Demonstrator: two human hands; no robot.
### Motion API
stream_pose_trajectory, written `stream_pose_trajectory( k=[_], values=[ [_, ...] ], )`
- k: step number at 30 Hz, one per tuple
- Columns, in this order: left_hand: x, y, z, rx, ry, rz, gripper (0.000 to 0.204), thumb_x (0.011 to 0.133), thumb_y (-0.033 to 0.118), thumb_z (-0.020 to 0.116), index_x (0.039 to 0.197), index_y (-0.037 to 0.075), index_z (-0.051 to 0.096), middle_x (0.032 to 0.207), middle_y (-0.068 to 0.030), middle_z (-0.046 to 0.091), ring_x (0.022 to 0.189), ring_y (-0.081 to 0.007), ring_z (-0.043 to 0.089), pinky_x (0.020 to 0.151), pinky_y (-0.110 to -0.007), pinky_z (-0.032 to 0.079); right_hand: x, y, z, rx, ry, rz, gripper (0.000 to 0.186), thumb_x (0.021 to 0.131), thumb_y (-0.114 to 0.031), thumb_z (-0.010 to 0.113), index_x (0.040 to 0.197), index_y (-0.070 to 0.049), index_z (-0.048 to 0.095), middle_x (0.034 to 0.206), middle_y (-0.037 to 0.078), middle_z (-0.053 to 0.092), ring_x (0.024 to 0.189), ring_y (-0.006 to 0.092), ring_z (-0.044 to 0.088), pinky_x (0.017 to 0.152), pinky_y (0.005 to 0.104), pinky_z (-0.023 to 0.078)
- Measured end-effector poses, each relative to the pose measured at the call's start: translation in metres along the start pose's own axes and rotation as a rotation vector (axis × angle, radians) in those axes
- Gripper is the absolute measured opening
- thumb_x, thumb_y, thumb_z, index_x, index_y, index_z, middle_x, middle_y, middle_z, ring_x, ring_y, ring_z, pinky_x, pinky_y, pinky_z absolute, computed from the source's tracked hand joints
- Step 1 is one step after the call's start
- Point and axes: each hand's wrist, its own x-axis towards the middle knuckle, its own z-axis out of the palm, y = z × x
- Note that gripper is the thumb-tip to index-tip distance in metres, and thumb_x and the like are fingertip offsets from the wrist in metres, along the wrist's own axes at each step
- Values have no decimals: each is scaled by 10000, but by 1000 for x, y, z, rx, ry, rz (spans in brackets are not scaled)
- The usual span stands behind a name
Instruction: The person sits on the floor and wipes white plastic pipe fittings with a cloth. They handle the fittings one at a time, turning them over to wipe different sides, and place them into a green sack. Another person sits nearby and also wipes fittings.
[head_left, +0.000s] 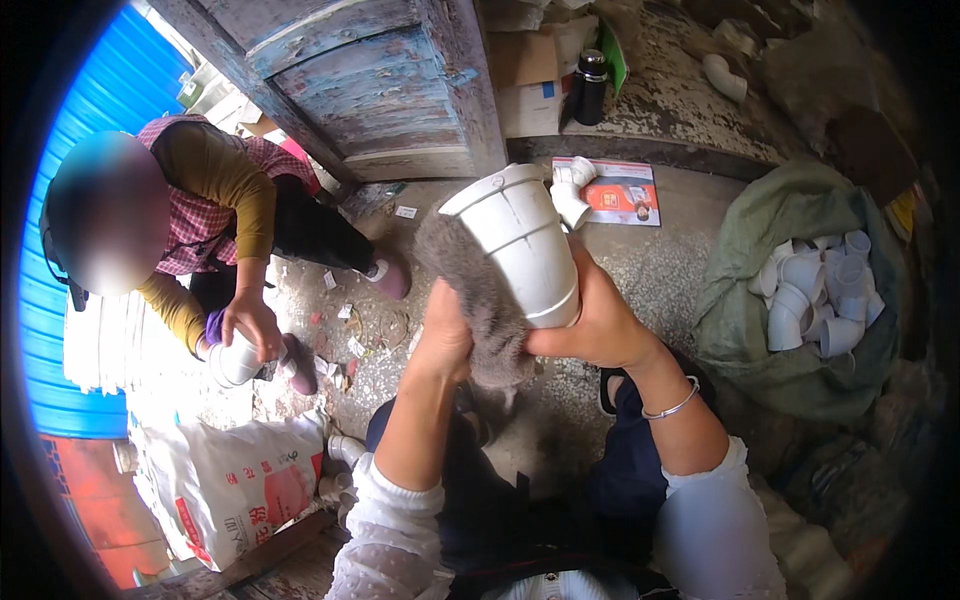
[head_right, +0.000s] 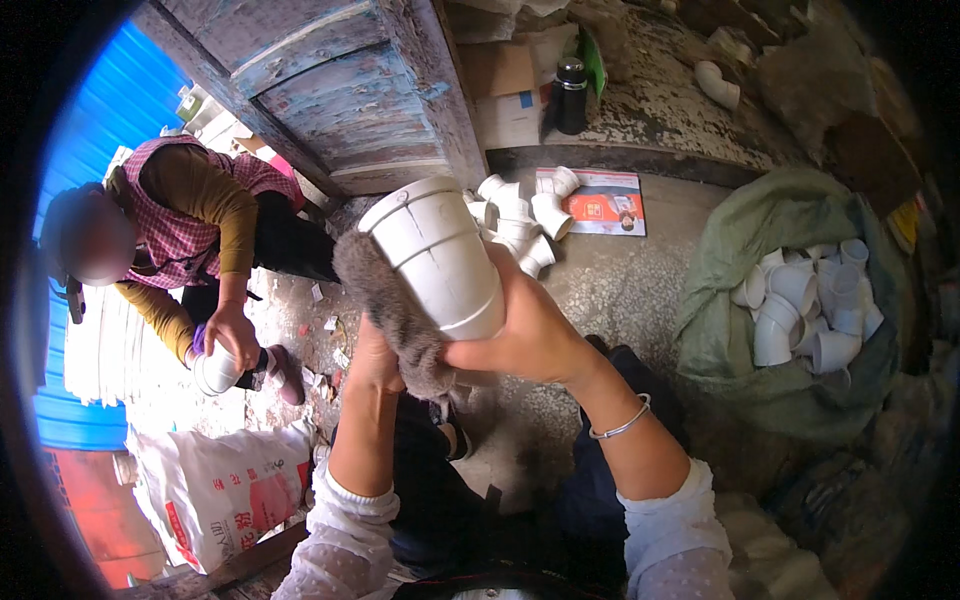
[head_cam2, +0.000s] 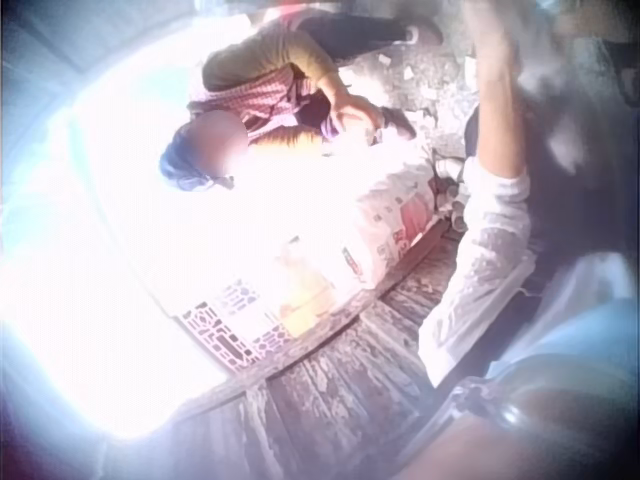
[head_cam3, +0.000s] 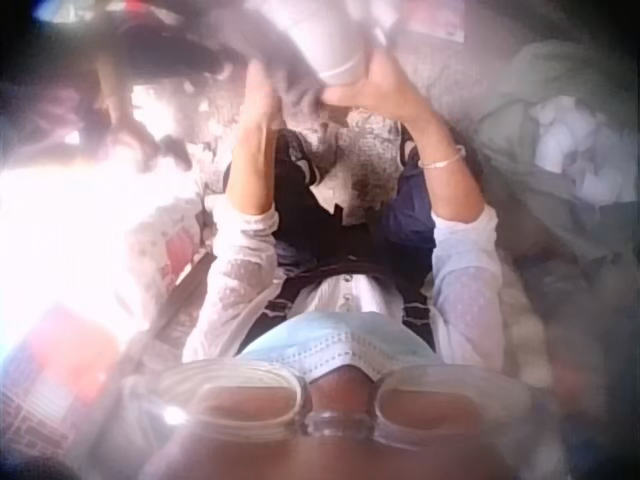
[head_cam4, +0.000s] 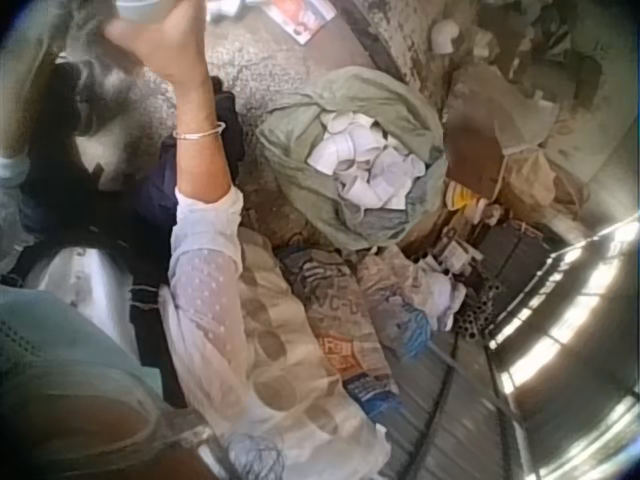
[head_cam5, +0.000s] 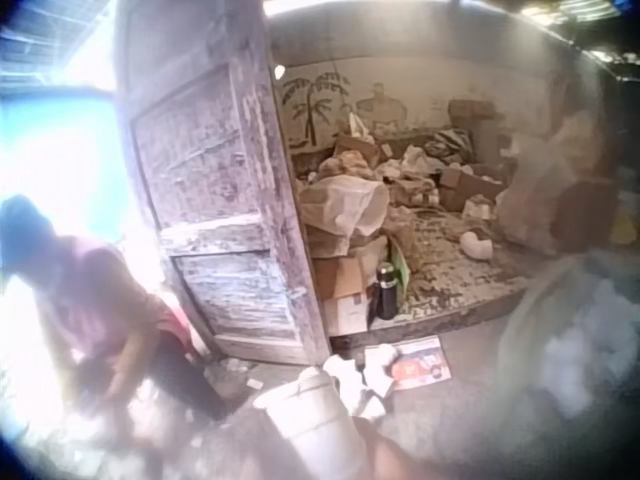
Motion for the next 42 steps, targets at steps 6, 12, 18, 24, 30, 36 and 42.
stream_pose_trajectory(
  k=[6,12,18,24,30,36,42],
  values=[
    [10,-30,5,542,-36,291,676,763,91,671,1318,-32,306,1232,-148,466,1134,-218,470,985,-354,375,6,12,6,-947,407,-224,856,597,-195,814,1283,5,343,1186,212,519,1086,377,531,919,409,430],
    [8,-5,9,52,-18,4,760,653,109,735,1293,-29,350,1137,-116,544,1050,-208,544,931,-337,427,3,-2,7,-489,248,-73,750,630,-238,787,1222,8,397,1039,152,590,935,333,593,836,385,477],
    [5,-13,-17,-186,-116,-38,745,687,247,756,1297,-5,411,1172,-107,555,1062,-213,554,922,-344,452,-7,-5,-3,538,-99,206,850,561,-205,713,1323,9,403,1226,113,542,1094,214,547,933,335,446],
    [1,-23,-35,-326,-90,-99,814,635,291,800,1298,-9,434,1209,-116,558,1080,-226,556,927,-346,457,-9,-15,9,508,-104,241,893,550,-261,697,1328,30,369,1173,131,552,1058,223,563,917,328,459],
    [-1,-22,-48,-226,-75,-123,894,594,295,832,1323,-12,414,1277,-126,520,1144,-231,518,966,-345,428,-10,-17,15,220,-102,-43,680,646,-232,751,1210,26,471,1072,91,575,979,176,544,862,301,431],
    [6,-9,-20,-102,13,-128,813,621,177,801,1309,-7,408,1221,-105,535,1110,-205,521,950,-332,431,-12,-13,9,17,11,-127,734,628,-208,789,1225,30,435,1074,116,574,981,205,554,872,328,436],
    [20,-8,-20,179,-62,1,770,545,112,761,1241,-18,458,1108,-105,583,1027,-199,566,910,-330,456,-3,2,5,-526,189,-97,883,544,-238,848,1240,32,376,1114,207,559,1016,316,580,863,393,466]
  ],
)
